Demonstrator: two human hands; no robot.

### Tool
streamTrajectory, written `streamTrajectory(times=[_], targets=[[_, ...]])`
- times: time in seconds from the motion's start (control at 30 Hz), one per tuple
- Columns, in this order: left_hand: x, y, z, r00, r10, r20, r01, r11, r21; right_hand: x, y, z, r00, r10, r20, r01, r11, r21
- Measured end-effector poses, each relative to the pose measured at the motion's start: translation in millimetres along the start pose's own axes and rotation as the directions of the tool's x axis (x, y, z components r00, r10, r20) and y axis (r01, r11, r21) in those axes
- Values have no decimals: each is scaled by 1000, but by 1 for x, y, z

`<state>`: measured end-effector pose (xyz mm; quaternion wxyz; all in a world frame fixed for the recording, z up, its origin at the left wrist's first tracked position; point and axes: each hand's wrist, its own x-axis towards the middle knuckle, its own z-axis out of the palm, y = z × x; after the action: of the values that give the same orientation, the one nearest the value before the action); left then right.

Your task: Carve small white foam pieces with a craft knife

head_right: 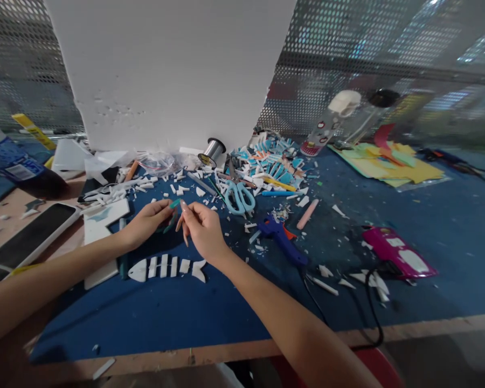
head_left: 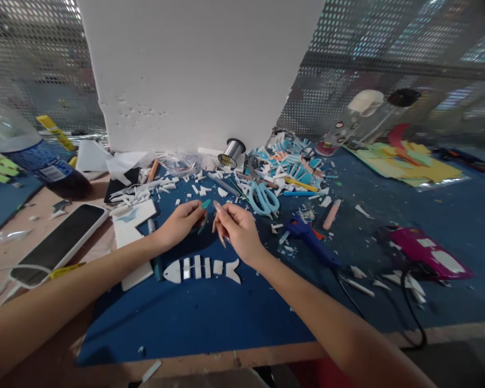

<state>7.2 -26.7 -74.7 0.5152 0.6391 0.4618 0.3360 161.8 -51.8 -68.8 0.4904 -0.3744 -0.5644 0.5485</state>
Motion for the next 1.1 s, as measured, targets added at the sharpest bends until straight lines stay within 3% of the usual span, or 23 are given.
streamTrajectory(times=[0.1, 0.23, 0.6, 1.1], targets=[[2, -4, 0, 999, -40, -6, 38, 986, -160, -1, 0, 1, 996, 71, 54, -72, 997, 23], [4, -5, -3, 998, -60, -12, 56, 973, -223, -1, -1, 3, 991, 111, 74, -114, 993, 34], [1, -6, -3, 1000, -13, 10, 14, 988, -155, -3, 4, 3, 996, 63, 60, -57, 994, -98], [1, -4, -3, 1000, -1, 16, 4, 987, -159, -4, 3, 3, 997, 53, 61, -45, 992, -115]])
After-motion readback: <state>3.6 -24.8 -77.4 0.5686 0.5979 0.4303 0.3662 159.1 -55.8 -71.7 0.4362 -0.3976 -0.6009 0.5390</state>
